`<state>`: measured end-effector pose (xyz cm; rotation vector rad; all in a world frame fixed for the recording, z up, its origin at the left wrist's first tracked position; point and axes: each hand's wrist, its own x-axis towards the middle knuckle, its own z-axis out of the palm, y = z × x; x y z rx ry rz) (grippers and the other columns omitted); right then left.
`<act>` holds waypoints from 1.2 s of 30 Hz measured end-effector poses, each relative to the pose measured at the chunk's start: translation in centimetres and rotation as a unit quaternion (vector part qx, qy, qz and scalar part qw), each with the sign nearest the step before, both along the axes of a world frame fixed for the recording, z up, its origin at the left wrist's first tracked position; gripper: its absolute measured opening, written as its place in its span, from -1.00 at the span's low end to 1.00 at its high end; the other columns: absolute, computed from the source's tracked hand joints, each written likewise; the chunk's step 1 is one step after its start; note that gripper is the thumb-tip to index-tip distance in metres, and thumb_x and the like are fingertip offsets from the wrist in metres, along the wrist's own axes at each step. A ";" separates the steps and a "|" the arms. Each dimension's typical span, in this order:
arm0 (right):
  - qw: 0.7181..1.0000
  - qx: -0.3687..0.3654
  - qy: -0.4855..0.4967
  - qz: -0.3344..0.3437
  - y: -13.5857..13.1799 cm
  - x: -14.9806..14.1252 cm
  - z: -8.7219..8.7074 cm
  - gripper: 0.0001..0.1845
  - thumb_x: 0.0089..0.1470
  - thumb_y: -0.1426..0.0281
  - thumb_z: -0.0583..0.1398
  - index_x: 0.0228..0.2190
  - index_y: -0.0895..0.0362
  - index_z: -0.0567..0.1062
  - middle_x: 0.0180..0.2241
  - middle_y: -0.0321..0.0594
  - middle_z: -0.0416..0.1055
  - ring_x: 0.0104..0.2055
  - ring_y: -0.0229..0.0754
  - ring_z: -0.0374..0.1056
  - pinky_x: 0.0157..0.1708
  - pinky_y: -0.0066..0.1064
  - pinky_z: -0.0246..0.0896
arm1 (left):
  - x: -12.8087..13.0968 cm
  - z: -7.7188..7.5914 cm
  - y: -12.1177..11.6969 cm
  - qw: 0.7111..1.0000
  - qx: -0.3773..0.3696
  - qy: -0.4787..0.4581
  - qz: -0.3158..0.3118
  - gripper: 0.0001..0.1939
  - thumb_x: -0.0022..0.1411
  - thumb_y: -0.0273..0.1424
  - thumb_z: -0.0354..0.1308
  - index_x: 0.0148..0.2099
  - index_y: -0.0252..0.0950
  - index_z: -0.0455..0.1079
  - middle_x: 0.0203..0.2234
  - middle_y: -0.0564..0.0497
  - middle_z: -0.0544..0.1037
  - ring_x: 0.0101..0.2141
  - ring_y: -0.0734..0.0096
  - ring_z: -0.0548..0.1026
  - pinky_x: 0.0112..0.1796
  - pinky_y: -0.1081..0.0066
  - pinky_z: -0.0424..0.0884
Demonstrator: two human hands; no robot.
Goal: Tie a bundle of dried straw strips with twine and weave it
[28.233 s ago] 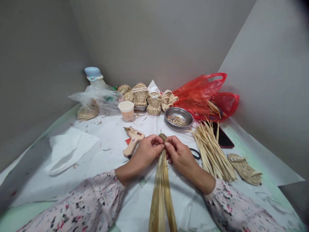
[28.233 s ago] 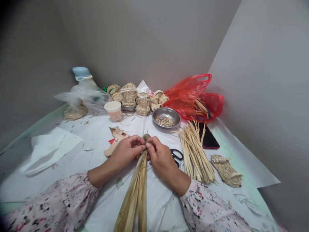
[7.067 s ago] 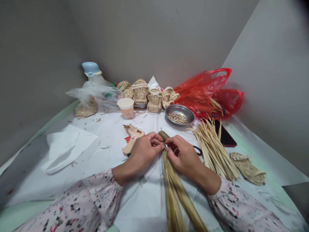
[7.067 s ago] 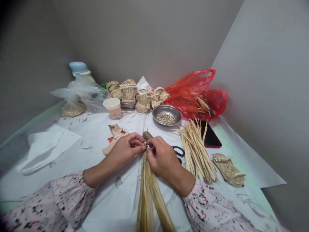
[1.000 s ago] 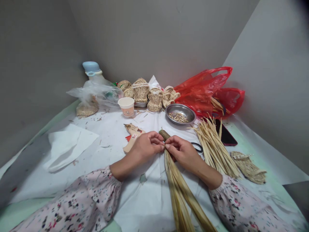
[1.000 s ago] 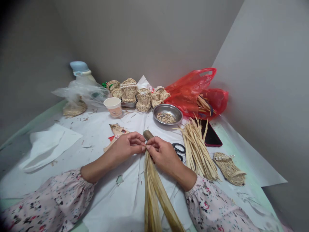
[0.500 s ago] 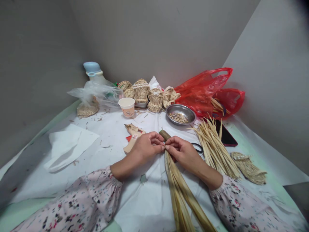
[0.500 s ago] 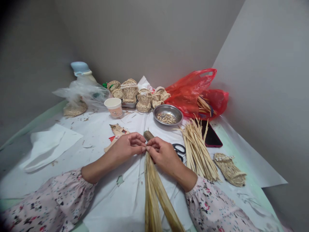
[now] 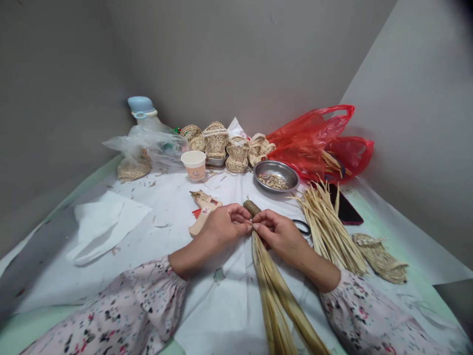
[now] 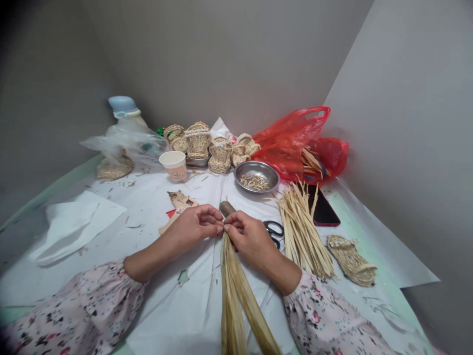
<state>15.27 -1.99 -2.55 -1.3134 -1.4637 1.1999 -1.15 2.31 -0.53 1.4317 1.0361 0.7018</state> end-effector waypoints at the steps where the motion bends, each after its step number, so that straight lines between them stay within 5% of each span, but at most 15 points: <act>1: 1.000 0.003 -0.003 -0.001 0.0 0.0 0.0 -0.87 0.08 0.32 0.15 -0.33 0.11 0.42 -0.52 -0.32 0.41 -0.59 -0.30 0.26 -0.60 -0.48 0.15 | 0.0 0.0 0.0 1.000 -0.001 -0.001 0.000 -0.84 -0.07 -0.54 0.25 -0.37 -0.31 0.38 -0.52 0.04 0.54 -0.46 0.46 0.49 -0.42 0.49 0.36; 36: 1.000 0.012 -0.015 -0.019 0.0 0.0 0.2 -0.91 0.08 0.36 0.16 -0.35 0.12 0.42 -0.51 -0.31 0.40 -0.55 -0.30 0.27 -0.57 -0.49 0.12 | -0.1 -1.1 0.3 0.997 0.078 -0.007 -0.026 -0.85 -0.02 -0.53 0.22 -0.32 -0.31 0.39 -0.45 0.04 0.55 -0.40 0.44 0.52 -0.32 0.43 0.42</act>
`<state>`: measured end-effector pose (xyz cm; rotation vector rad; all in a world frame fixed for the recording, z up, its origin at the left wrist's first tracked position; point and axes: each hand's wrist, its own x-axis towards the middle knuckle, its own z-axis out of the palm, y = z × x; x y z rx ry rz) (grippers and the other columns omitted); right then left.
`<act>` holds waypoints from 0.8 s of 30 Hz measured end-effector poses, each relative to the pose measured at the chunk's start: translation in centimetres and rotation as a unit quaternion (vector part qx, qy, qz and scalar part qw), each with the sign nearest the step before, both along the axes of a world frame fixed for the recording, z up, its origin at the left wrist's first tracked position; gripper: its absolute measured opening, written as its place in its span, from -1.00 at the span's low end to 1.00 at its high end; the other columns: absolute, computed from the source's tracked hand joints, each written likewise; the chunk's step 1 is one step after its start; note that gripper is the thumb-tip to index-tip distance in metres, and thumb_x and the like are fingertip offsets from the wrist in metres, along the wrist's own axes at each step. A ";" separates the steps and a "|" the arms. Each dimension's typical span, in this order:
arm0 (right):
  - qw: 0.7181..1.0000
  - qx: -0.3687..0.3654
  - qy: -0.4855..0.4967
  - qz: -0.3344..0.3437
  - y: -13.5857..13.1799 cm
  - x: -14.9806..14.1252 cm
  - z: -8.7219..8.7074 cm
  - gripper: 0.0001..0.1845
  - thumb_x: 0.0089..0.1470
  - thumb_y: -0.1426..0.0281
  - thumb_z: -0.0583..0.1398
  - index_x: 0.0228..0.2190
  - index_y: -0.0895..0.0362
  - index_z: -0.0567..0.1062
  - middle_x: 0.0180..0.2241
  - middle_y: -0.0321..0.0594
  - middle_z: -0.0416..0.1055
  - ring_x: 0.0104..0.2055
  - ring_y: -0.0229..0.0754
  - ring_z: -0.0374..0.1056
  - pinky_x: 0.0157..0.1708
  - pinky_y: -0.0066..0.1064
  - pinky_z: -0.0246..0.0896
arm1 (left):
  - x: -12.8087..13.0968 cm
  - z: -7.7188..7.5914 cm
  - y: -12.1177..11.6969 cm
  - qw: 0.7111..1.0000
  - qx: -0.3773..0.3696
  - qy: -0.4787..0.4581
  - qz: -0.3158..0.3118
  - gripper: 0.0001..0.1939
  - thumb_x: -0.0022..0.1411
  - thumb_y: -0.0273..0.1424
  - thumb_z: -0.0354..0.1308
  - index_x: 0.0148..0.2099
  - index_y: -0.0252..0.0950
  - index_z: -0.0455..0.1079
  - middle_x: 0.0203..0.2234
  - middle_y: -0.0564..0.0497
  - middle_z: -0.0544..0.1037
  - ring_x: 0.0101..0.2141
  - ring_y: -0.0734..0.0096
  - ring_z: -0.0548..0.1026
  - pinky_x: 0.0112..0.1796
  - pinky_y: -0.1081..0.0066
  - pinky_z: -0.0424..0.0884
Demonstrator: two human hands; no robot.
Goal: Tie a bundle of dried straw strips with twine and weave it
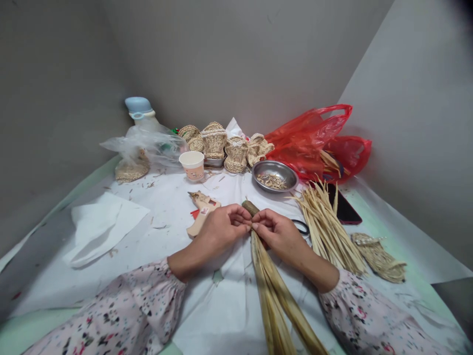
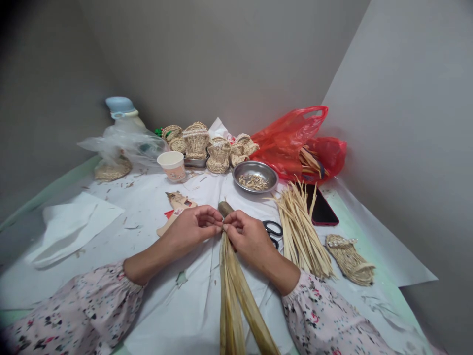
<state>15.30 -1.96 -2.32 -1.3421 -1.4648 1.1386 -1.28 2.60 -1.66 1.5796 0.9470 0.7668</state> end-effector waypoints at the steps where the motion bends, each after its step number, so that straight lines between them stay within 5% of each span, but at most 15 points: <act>1: 1.000 0.002 0.000 0.001 0.0 0.0 0.0 -0.91 0.08 0.36 0.16 -0.36 0.12 0.42 -0.51 -0.31 0.39 -0.54 -0.30 0.27 -0.56 -0.49 0.13 | 0.0 0.0 0.0 1.000 0.001 0.000 0.000 -0.85 -0.02 -0.53 0.22 -0.32 -0.31 0.39 -0.45 0.04 0.55 -0.40 0.44 0.52 -0.32 0.43 0.43; 24: 0.999 0.031 -0.025 -0.002 0.1 0.1 -0.1 -0.91 0.07 0.37 0.16 -0.34 0.12 0.43 -0.45 -0.27 0.44 -0.45 -0.26 0.34 -0.47 -0.47 0.19 | -0.1 -0.3 0.0 1.000 0.015 0.020 0.007 -0.85 0.00 -0.47 0.24 -0.30 -0.29 0.41 -0.42 0.00 0.58 -0.39 0.41 0.54 -0.32 0.42 0.45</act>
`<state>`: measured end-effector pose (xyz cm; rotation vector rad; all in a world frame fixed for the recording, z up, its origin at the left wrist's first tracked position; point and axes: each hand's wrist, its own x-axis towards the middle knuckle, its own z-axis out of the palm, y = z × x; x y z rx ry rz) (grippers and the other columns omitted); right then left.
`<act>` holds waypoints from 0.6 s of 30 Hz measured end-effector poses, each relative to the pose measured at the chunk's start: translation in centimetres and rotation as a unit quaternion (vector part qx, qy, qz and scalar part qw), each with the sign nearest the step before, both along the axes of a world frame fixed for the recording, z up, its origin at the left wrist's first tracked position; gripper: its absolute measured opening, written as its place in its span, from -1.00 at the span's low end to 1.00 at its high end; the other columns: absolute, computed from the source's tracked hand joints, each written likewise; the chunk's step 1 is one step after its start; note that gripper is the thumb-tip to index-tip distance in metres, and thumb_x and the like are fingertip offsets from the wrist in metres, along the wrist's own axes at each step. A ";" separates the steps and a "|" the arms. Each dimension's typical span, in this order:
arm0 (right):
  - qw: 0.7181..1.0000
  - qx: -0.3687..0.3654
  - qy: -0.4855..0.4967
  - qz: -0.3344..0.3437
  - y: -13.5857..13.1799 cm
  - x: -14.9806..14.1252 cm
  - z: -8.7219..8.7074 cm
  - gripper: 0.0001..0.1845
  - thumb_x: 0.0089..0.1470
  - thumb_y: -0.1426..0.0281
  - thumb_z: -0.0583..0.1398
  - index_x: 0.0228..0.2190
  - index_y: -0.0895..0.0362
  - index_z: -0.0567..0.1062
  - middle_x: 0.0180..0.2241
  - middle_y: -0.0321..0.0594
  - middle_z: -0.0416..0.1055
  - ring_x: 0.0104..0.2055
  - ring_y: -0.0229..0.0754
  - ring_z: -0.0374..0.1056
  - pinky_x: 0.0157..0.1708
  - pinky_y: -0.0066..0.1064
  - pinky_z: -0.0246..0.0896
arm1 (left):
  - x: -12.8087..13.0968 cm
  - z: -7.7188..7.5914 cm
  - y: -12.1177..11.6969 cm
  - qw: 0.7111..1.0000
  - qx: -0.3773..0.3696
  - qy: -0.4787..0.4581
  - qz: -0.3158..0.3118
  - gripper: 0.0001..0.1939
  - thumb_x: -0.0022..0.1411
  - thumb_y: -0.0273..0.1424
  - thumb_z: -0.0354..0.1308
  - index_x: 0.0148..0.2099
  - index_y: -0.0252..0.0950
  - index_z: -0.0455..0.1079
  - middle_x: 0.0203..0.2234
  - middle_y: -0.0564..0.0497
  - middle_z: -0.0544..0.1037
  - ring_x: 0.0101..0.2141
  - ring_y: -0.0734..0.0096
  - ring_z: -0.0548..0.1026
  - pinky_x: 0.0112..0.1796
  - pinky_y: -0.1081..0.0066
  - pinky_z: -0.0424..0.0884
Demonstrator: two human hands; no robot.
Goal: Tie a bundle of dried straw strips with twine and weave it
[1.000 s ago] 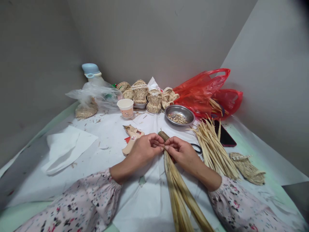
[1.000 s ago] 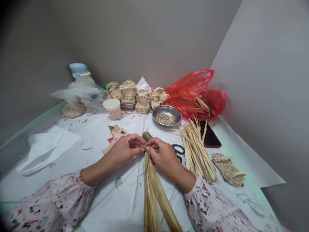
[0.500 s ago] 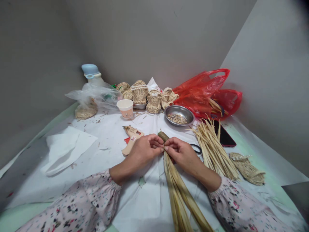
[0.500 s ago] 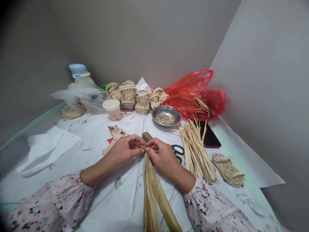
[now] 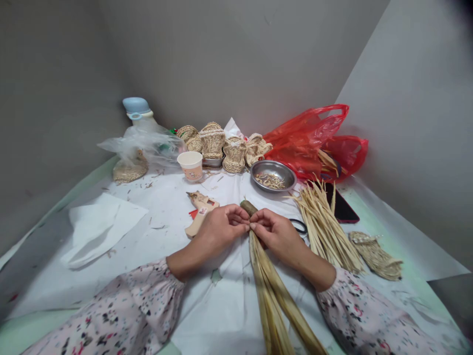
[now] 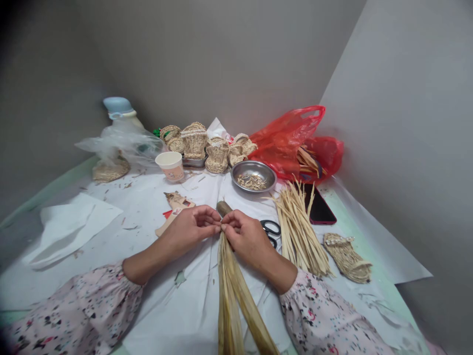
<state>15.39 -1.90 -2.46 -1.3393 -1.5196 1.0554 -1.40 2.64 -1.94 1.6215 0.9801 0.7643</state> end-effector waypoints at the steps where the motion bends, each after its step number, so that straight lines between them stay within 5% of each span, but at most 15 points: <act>1: 1.000 0.000 -0.002 0.000 0.0 0.0 0.0 -0.90 0.08 0.37 0.16 -0.34 0.12 0.43 -0.45 -0.27 0.44 -0.45 -0.25 0.34 -0.47 -0.47 0.19 | 0.0 0.0 0.0 1.000 0.000 0.001 0.000 -0.85 0.00 -0.47 0.24 -0.30 -0.30 0.41 -0.43 0.00 0.58 -0.39 0.41 0.54 -0.32 0.43 0.45; 11: 1.000 0.002 0.003 0.029 -0.5 -0.1 0.5 -0.84 0.10 0.42 0.11 -0.22 0.07 0.32 -0.53 -0.38 0.35 -0.54 -0.30 0.26 -0.53 -0.50 0.13 | 0.0 -0.2 0.0 1.000 0.002 0.000 0.009 -0.85 -0.02 -0.50 0.21 -0.31 -0.30 0.41 -0.45 0.03 0.57 -0.42 0.43 0.52 -0.35 0.45 0.42; 18: 0.997 0.032 -0.041 0.053 -0.7 -0.1 0.9 -0.83 0.07 0.42 0.14 -0.23 0.08 0.36 -0.38 -0.25 0.47 -0.43 -0.25 0.34 -0.42 -0.44 0.19 | 0.1 0.4 -0.2 1.000 0.004 0.006 0.016 -0.85 -0.05 -0.53 0.19 -0.33 -0.30 0.41 -0.46 0.04 0.56 -0.42 0.44 0.51 -0.37 0.47 0.39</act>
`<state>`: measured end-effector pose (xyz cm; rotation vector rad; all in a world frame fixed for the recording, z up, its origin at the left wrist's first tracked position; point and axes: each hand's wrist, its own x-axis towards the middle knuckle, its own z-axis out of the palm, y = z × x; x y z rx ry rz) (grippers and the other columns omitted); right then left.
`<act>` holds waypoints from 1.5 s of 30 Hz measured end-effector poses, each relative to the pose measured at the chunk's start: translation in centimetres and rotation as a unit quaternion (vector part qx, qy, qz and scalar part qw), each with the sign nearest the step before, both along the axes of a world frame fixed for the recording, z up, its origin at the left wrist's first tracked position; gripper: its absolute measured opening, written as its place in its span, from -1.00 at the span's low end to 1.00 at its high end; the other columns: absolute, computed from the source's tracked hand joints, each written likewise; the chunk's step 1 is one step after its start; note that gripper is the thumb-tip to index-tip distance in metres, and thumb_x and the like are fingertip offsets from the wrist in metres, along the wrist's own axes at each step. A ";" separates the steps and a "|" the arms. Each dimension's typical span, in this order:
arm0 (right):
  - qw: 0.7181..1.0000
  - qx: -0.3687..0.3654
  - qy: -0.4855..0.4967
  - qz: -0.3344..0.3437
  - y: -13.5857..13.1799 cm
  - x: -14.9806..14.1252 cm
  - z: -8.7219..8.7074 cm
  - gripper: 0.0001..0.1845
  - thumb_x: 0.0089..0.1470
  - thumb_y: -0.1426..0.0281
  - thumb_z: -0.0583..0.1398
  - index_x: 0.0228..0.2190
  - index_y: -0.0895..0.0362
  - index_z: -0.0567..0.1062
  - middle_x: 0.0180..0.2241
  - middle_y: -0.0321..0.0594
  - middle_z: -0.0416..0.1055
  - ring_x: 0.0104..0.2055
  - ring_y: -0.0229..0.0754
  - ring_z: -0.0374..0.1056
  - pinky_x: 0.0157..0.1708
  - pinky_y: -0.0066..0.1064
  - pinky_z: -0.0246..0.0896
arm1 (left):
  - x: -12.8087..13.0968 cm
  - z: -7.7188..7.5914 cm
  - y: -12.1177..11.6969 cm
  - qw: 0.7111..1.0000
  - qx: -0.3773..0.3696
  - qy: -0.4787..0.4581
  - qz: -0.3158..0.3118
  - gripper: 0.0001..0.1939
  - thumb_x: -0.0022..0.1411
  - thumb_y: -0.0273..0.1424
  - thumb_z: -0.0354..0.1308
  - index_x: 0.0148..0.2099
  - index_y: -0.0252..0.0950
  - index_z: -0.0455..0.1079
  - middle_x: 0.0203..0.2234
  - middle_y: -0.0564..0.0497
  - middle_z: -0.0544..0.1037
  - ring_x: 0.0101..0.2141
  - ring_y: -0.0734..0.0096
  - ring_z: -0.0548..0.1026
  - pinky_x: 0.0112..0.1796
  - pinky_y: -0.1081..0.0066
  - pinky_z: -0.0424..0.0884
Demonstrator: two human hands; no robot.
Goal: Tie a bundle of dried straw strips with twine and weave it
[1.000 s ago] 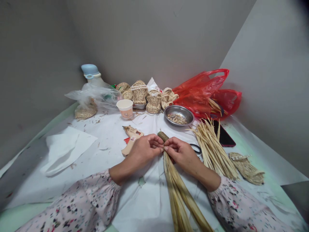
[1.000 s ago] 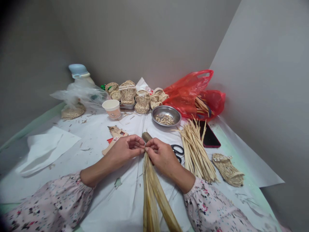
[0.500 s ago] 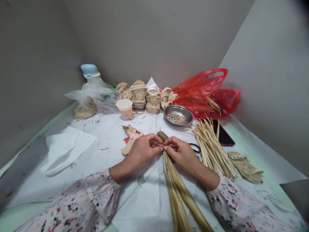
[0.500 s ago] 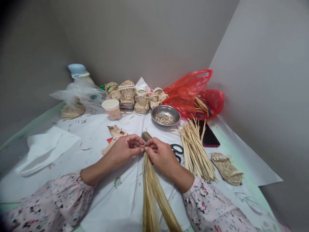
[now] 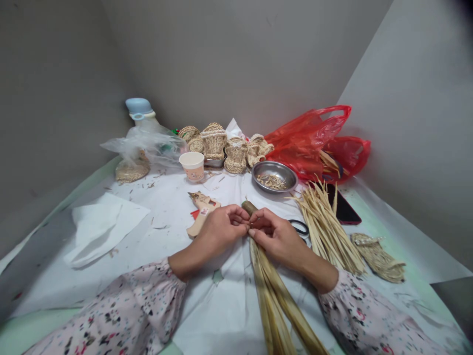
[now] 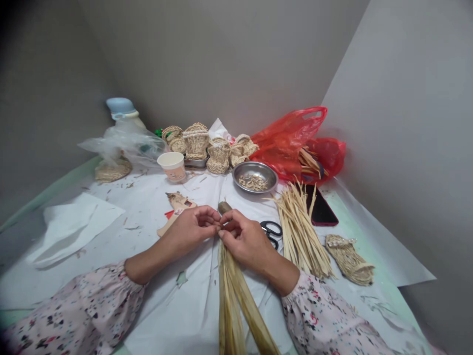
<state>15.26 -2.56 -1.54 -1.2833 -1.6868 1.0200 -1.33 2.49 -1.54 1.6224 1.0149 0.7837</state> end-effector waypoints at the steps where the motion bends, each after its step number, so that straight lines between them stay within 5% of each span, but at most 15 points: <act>1: 1.000 0.002 0.000 0.006 0.0 0.0 0.0 -0.82 0.06 0.44 0.13 -0.23 0.08 0.37 -0.36 -0.24 0.47 -0.41 -0.25 0.35 -0.41 -0.44 0.20 | 0.0 0.1 0.0 1.000 -0.002 -0.002 0.000 -0.85 -0.05 -0.53 0.18 -0.33 -0.30 0.41 -0.46 0.05 0.56 -0.42 0.44 0.51 -0.37 0.47 0.39; 11: 1.000 -0.009 -0.009 -0.006 0.0 -0.1 -0.1 -0.87 -0.01 0.44 0.18 -0.35 0.09 0.31 -0.50 -0.36 0.34 -0.53 -0.30 0.25 -0.53 -0.48 0.12 | 0.0 0.1 0.1 1.000 -0.020 -0.009 -0.001 -0.88 -0.04 -0.50 0.20 -0.35 -0.31 0.41 -0.50 0.04 0.53 -0.45 0.44 0.49 -0.39 0.45 0.39; 30: 0.995 -0.009 -0.072 -0.069 0.1 -0.4 0.0 -0.91 -0.05 0.43 0.16 -0.43 0.14 0.47 -0.55 -0.29 0.42 -0.53 -0.26 0.28 -0.49 -0.45 0.14 | -0.1 -0.2 0.2 1.000 -0.015 -0.008 -0.007 -0.86 -0.05 -0.54 0.18 -0.34 -0.30 0.40 -0.46 0.03 0.55 -0.42 0.43 0.51 -0.36 0.44 0.40; 45: 0.997 -0.021 -0.055 -0.047 0.0 -0.2 0.3 -0.93 -0.03 0.43 0.13 -0.41 0.12 0.41 -0.57 -0.33 0.38 -0.56 -0.27 0.25 -0.54 -0.46 0.11 | -0.1 -0.6 0.3 1.000 -0.001 -0.002 0.005 -0.88 -0.05 -0.50 0.20 -0.35 -0.30 0.41 -0.47 0.03 0.55 -0.44 0.43 0.51 -0.39 0.46 0.41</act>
